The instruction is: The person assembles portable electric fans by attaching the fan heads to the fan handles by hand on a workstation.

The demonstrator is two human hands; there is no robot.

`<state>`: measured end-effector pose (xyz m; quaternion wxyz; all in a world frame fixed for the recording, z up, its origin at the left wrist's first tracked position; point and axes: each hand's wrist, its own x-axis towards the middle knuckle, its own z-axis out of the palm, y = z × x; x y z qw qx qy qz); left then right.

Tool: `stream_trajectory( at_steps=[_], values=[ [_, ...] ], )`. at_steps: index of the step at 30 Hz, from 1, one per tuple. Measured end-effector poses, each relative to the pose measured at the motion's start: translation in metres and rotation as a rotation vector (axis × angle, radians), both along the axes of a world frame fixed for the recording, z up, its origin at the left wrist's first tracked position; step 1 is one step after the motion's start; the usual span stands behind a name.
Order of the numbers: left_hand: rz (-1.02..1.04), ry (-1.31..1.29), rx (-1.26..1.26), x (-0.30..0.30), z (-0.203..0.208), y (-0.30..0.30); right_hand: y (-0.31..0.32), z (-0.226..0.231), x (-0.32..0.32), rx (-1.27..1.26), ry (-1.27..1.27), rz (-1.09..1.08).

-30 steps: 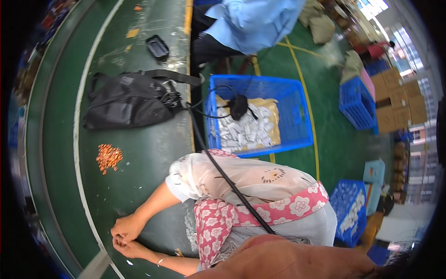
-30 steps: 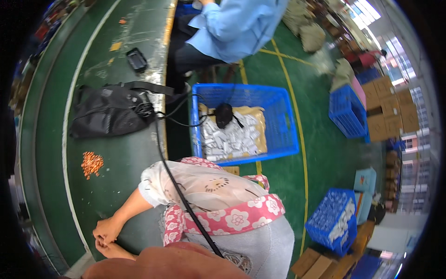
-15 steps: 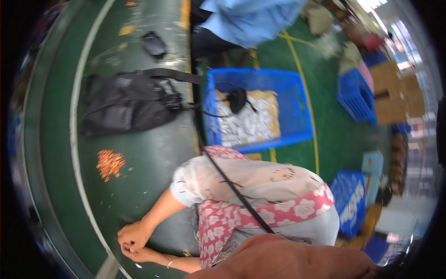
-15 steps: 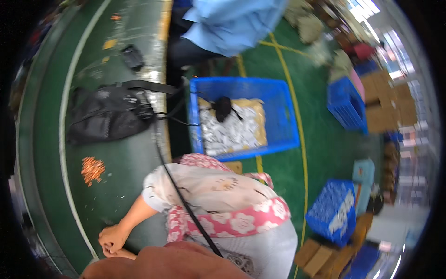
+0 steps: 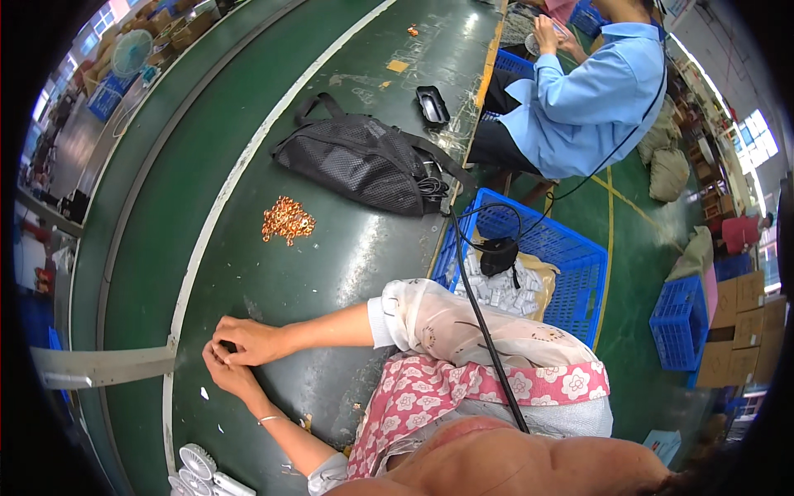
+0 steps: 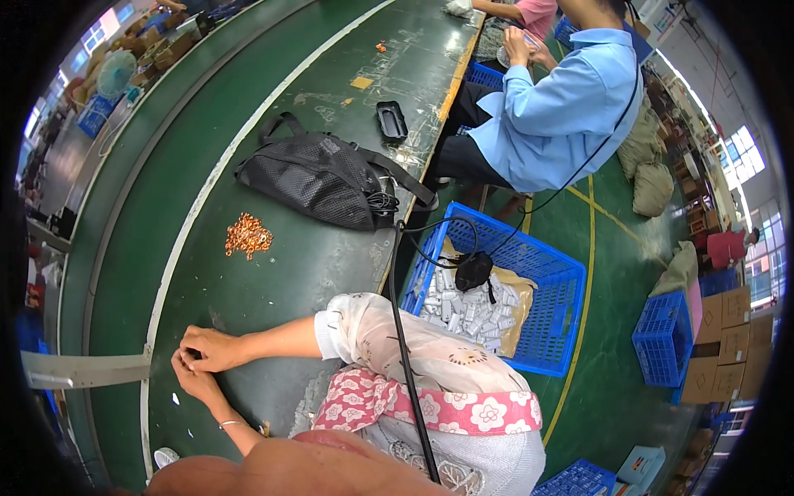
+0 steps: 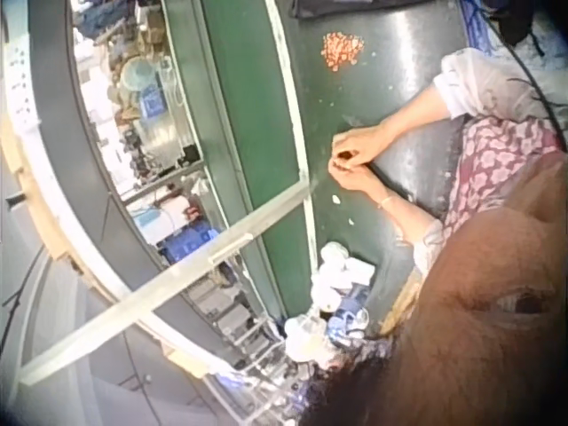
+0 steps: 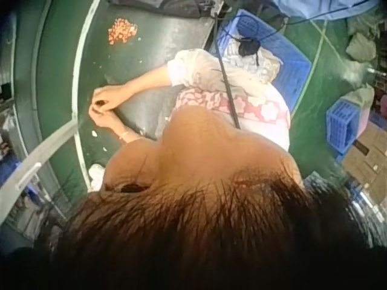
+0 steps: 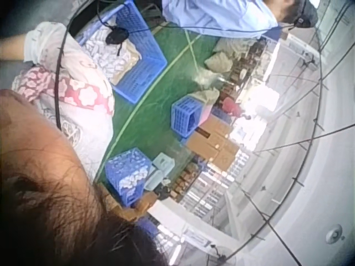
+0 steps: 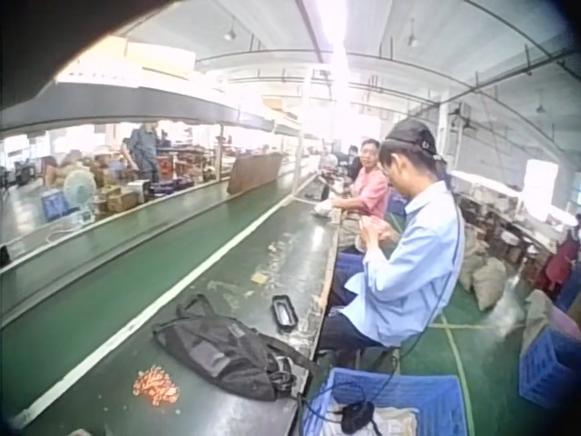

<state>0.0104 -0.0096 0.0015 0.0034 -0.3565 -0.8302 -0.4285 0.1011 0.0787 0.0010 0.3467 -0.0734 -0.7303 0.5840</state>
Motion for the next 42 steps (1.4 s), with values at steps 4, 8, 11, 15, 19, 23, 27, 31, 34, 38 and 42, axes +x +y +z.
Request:
stream_trajectory(
  at_steps=[4,8,11,15,19,23,27,31,34,38,42],
  values=[
    [0.012,-0.005,-0.001,0.001,0.003,0.001,0.004,0.007,0.004,-0.051,-0.036,0.059],
    [0.022,-0.02,-0.013,0.004,0.005,0.001,0.004,0.006,0.002,-0.036,-0.056,0.078],
    [0.027,-0.051,0.018,0.005,0.006,0.002,0.004,0.005,0.001,-0.014,-0.075,0.082],
    [0.012,-0.054,0.008,0.009,0.007,0.008,0.011,0.003,0.002,-0.037,-0.073,0.076],
    [0.033,-0.082,0.021,0.006,0.007,0.006,0.009,0.004,-0.002,-0.043,-0.046,0.104],
    [0.028,-0.097,0.05,0.008,0.008,0.001,0.004,0.008,0.001,-0.088,-0.055,0.118],
    [-0.063,-0.005,0.038,-0.007,-0.004,-0.015,0.001,0.015,-0.003,-0.061,-0.072,0.141],
    [-0.009,-0.111,0.171,0.002,-0.006,0.009,0.017,0.011,0.001,-0.087,-0.17,0.069],
    [0.022,-0.054,0.072,-0.003,-0.007,0.003,0.014,0.017,0.001,-0.107,-0.215,0.112],
    [0.044,-0.055,0.128,0.003,0.002,0.001,0.01,0.018,0.002,-0.14,-0.248,0.176],
    [0.043,-0.039,0.116,0.004,0.003,-0.004,0.005,0.015,0.001,-0.113,-0.24,0.186]
  ],
)
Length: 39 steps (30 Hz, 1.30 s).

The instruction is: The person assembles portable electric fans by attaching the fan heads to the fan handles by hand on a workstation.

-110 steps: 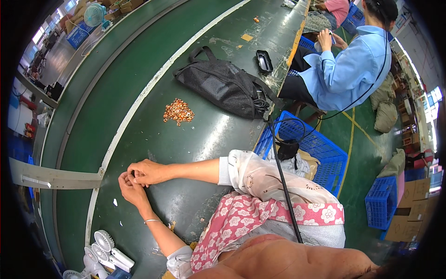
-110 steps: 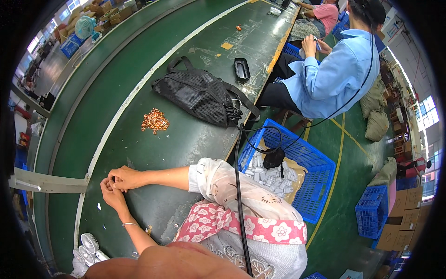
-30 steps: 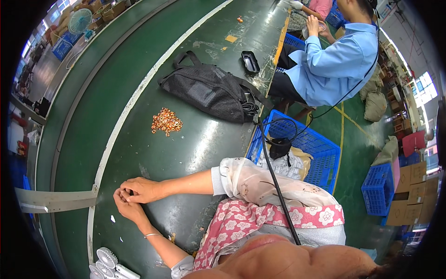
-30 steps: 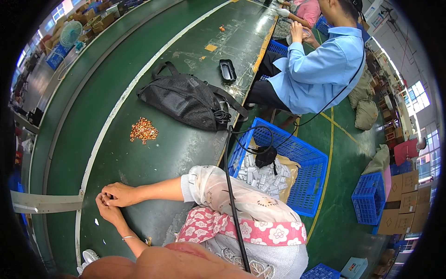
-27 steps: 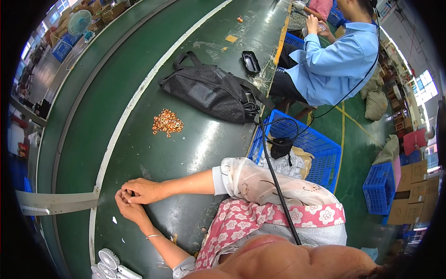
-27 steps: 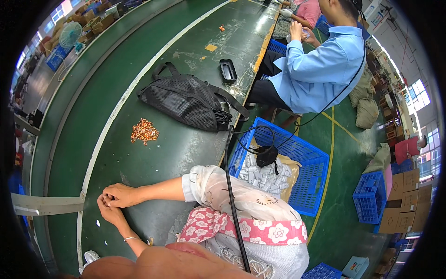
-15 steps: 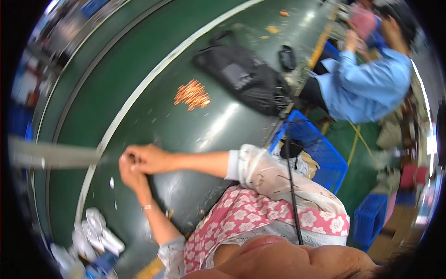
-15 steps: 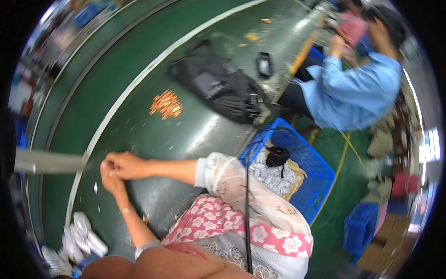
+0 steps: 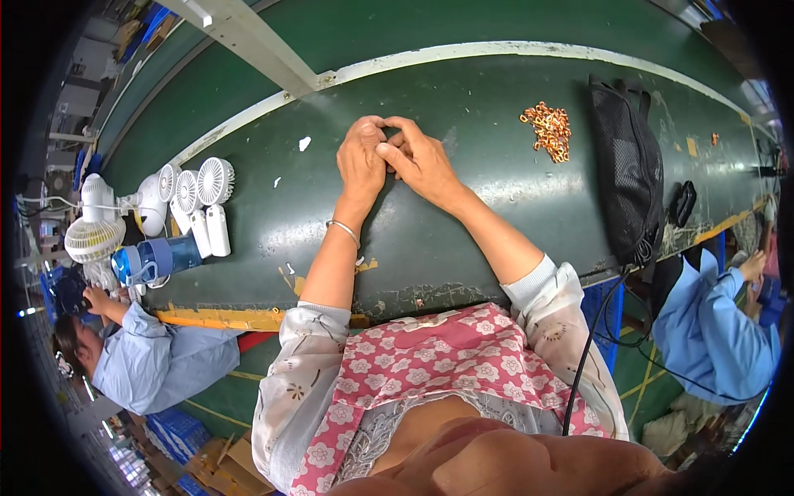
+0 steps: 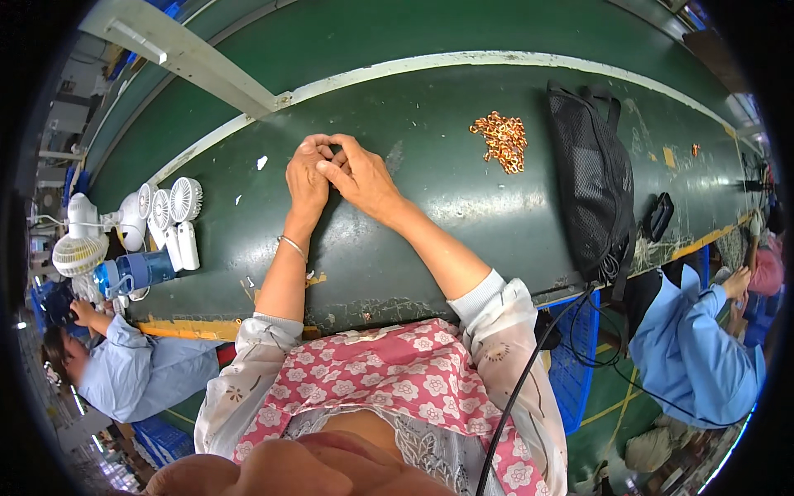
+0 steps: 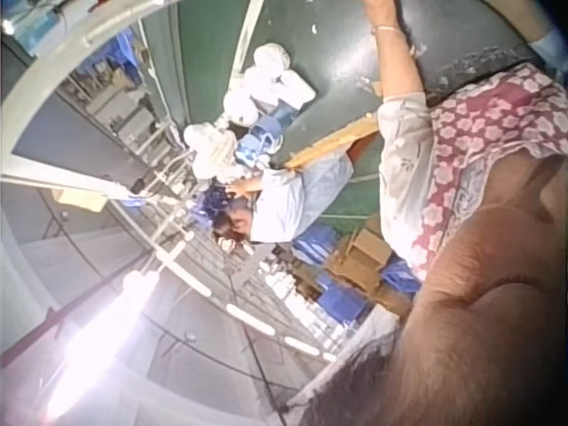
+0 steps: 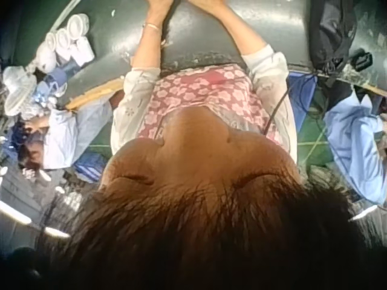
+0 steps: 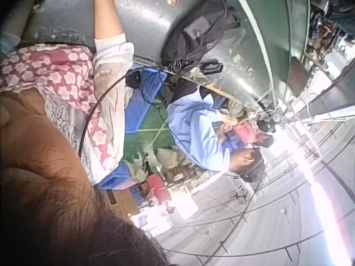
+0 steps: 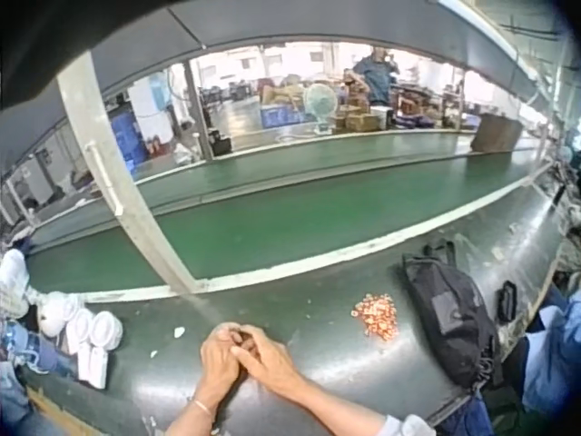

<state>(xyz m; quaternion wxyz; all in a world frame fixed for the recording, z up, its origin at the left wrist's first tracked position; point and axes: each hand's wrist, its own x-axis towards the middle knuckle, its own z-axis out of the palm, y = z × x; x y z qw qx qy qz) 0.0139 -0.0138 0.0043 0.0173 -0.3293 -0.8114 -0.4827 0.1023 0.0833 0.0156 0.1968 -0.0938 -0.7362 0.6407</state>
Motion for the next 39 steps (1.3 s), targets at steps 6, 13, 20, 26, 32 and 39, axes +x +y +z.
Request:
stream_trajectory(
  at_steps=[6,13,20,26,32,39],
  values=[
    [-0.001,0.135,-0.044,-0.001,0.002,0.011,0.004,-0.006,-0.003,0.023,0.017,-0.054],
    [0.048,0.044,-0.108,-0.009,0.005,0.006,0.0,-0.007,-0.014,0.018,0.031,-0.056],
    [0.081,-0.104,-0.034,0.009,0.011,0.009,-0.001,0.002,0.004,0.186,-0.092,-0.057],
    [0.133,0.026,0.07,0.009,0.0,0.002,-0.006,-0.005,0.002,0.123,-0.055,0.02],
    [0.114,-0.009,0.051,0.003,-0.001,0.005,-0.005,-0.002,-0.003,0.181,-0.062,-0.005],
    [0.131,0.051,0.054,0.004,-0.001,0.003,-0.007,0.0,-0.003,0.187,-0.06,0.005]
  ],
)
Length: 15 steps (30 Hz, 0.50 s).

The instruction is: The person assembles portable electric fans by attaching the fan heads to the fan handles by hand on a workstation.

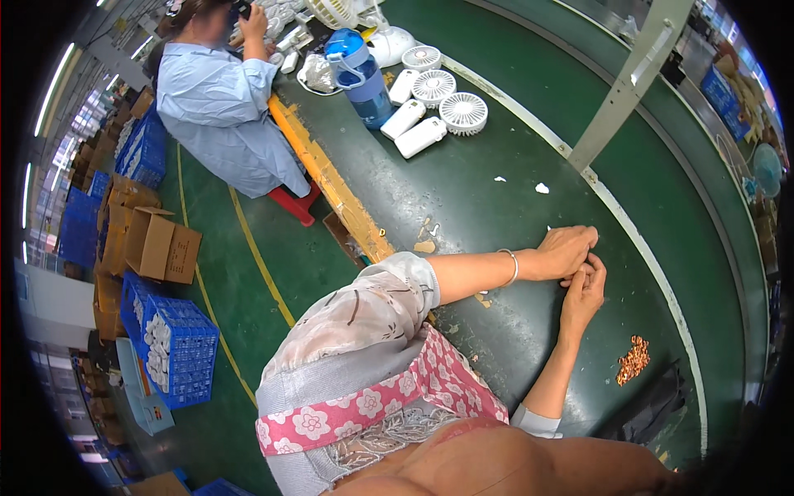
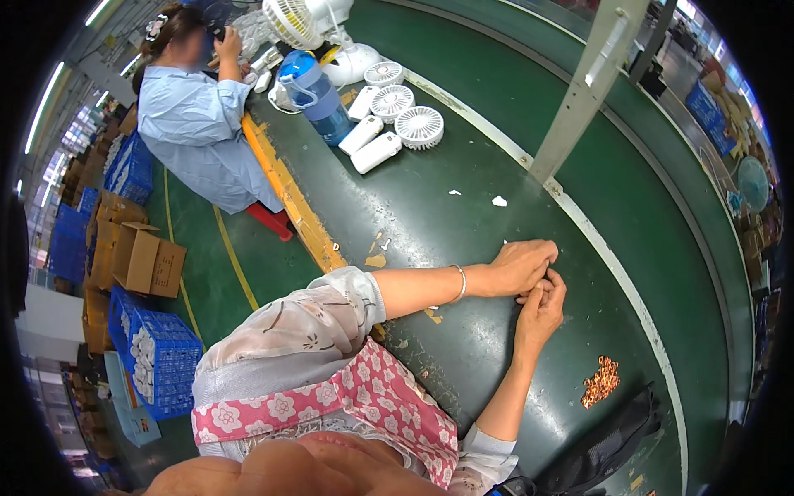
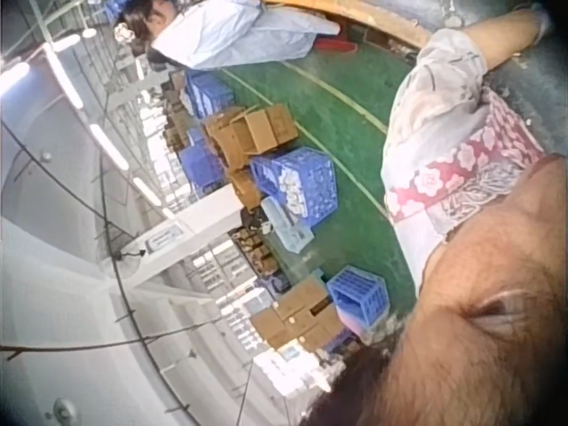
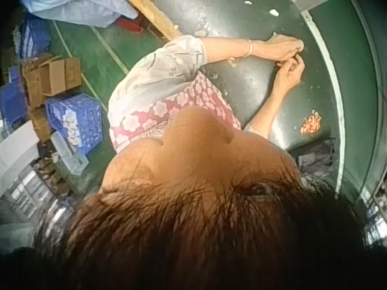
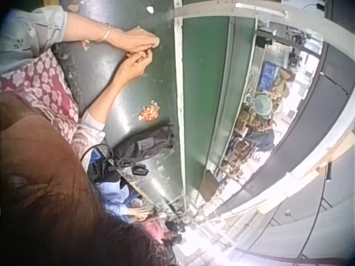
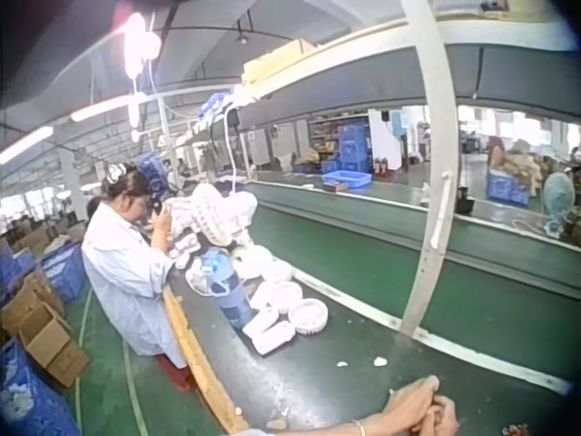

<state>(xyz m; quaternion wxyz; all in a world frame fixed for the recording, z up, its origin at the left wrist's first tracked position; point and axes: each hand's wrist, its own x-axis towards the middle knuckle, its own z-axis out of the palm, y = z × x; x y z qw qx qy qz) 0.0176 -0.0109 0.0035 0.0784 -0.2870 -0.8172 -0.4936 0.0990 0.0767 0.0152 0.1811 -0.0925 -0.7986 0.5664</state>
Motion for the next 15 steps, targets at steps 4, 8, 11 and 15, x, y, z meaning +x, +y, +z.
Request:
stream_trajectory(
  at_steps=[4,8,11,15],
  values=[
    [-0.021,-0.047,-0.056,0.0029,0.0045,0.0029,0.0026,-0.0025,0.0029,0.01,0.02,-0.009],
    [-0.031,-0.088,-0.047,0.0047,0.0035,0.0037,0.0065,-0.0061,0.0031,0.02,0.009,0.003],
    [-0.02,-0.107,-0.046,0.0044,0.0021,0.0004,0.0027,-0.0021,0.0032,0.032,-0.008,0.0],
    [0.015,-0.071,-0.039,0.0037,-0.0033,-0.0025,-0.0013,-0.0044,0.0028,0.048,0.003,0.01]
  ],
)
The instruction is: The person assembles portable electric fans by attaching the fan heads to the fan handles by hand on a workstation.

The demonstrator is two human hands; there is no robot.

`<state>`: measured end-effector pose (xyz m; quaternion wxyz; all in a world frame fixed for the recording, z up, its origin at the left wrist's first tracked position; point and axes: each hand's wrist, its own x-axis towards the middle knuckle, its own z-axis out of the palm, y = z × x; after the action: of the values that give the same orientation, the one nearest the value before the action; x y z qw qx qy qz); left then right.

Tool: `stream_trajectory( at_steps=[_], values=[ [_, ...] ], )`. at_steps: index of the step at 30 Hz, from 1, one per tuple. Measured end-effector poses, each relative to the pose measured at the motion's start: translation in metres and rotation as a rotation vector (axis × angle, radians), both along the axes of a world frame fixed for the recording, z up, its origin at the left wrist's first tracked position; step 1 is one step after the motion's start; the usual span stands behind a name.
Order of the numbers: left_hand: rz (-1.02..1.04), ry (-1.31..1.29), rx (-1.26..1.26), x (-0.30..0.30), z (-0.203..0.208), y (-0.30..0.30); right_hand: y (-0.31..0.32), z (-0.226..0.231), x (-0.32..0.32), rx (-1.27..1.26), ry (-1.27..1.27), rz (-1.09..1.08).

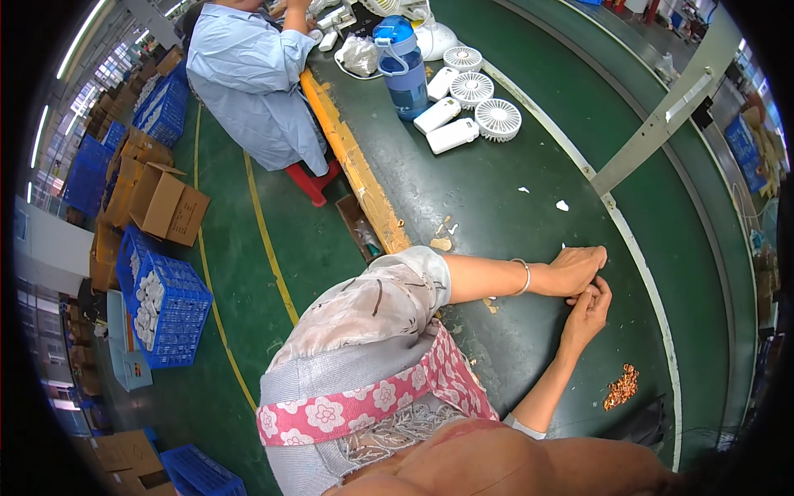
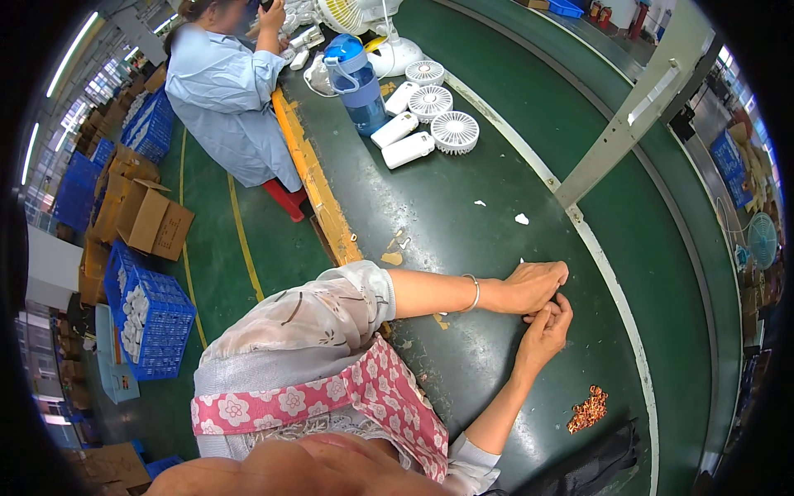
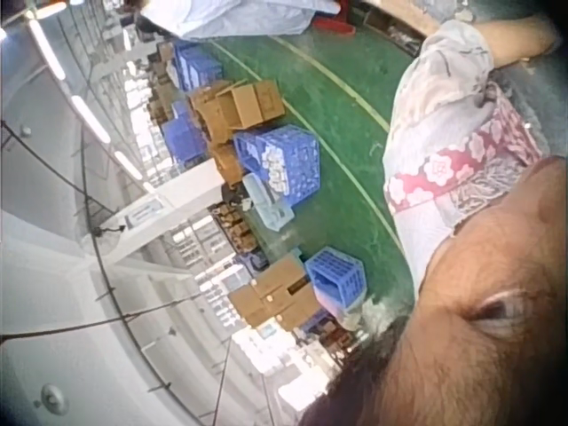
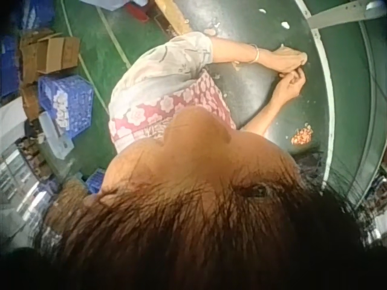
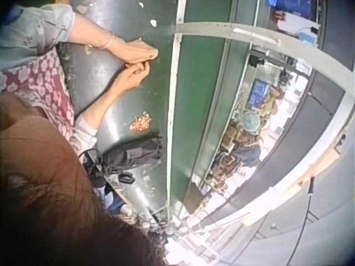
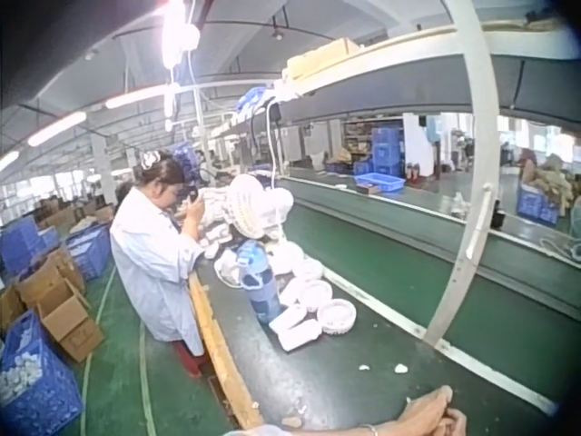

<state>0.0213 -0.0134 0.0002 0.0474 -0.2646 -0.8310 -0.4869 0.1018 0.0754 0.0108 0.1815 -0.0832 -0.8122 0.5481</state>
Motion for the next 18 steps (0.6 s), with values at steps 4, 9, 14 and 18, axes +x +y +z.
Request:
stream_trajectory(
  at_steps=[4,9,14,18],
  values=[
    [-0.018,-0.043,-0.035,0.003,0.011,-0.001,-0.003,0.004,0.003,-0.016,0.025,-0.025],
    [-0.002,-0.064,-0.198,0.002,0.017,0.002,-0.004,0.017,0.006,-0.036,0.014,-0.115],
    [-0.073,0.117,-0.18,0.001,0.015,0.007,0.005,-0.014,-0.005,0.033,0.153,-0.129],
    [-0.074,-0.036,-0.163,-0.012,0.019,-0.002,0.003,-0.011,-0.018,-0.093,0.25,-0.063]
  ],
)
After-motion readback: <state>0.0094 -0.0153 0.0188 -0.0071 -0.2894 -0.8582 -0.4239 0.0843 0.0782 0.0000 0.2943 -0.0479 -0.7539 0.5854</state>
